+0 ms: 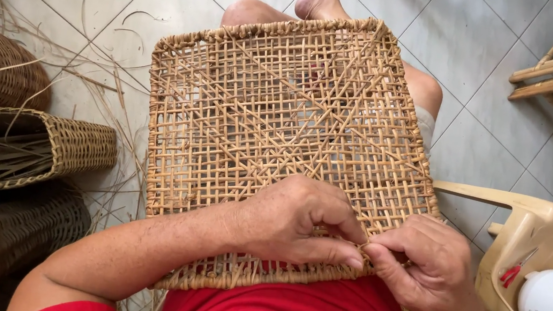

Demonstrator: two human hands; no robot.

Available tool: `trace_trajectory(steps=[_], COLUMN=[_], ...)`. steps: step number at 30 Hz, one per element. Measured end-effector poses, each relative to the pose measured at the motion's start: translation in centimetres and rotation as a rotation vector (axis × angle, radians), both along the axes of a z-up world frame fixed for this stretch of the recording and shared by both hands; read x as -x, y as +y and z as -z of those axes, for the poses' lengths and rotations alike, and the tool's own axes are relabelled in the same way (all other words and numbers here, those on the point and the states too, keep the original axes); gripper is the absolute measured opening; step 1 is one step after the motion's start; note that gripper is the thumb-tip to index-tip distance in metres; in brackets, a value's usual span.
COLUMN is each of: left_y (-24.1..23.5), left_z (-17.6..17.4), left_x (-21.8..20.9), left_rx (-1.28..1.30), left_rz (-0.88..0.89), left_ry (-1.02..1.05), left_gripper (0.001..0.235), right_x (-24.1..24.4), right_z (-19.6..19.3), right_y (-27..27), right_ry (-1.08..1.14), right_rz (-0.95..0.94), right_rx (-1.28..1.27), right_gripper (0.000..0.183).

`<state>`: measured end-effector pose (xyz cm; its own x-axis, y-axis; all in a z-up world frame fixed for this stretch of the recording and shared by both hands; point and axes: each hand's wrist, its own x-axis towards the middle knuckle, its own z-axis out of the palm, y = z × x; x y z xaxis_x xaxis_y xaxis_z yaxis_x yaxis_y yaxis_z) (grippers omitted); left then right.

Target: The person is weaving thin natural fibers into a rectangular frame to create the base of a basket.

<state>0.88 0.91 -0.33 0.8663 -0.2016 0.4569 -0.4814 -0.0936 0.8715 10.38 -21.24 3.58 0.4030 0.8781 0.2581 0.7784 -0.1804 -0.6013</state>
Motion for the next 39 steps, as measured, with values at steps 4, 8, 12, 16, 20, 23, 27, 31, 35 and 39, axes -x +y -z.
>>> trace_trajectory(steps=[4, 8, 12, 16, 20, 23, 27, 31, 35, 39], left_y=[-0.7, 1.3, 5.8, 8.0, 8.2, 8.5, 8.8, 8.6, 8.5, 8.6], left_z=[0.9, 0.5, 1.7, 3.0, 3.6, 3.9, 3.9, 3.9, 4.4, 5.4], left_x=[-0.2, -1.7, -3.7, -4.4, -5.4, -6.2, -7.2, -7.5, -7.8, -7.7], left_rx=[0.019, -0.175, -0.770, -0.825, -0.905, -0.985, -1.086, -1.179, -1.147, -1.131], left_rz=[-0.006, -0.038, -0.365, -0.350, -0.275, -0.251, -0.178, -0.161, -0.185, -0.221], left_ry=[0.035, -0.154, 0.111, 0.169, 0.049, -0.056, -0.058, -0.069, 0.000, -0.030], left_gripper=[0.029, 0.037, 0.040, 0.057, 0.052, 0.052, 0.057, 0.059, 0.053, 0.052], right_x=[-0.3, -0.8, -1.6, -3.3, -4.8, -5.1, -5.3, -6.0, -5.4, -5.1], right_z=[0.8, 0.7, 1.2, 4.4, 6.4, 7.6, 8.6, 9.6, 9.5, 9.1], right_y=[-0.2, -0.1, -0.9, -4.5, -6.1, -6.3, -5.9, -5.5, -4.8, -4.5], right_ry=[-0.025, -0.048, -0.050, -0.073, 0.107, 0.407, 0.609, 0.680, 0.706, 0.773], right_rz=[0.011, -0.015, 0.066, 0.157, 0.524, 0.591, 0.516, 0.584, 0.440, 0.419], right_rx=[-0.022, 0.013, 0.040, 0.050, 0.244, 0.249, 0.144, 0.248, 0.156, 0.106], right_gripper=[0.014, 0.019, 0.009, 0.017, 0.054, 0.064, 0.059, 0.084, 0.079, 0.086])
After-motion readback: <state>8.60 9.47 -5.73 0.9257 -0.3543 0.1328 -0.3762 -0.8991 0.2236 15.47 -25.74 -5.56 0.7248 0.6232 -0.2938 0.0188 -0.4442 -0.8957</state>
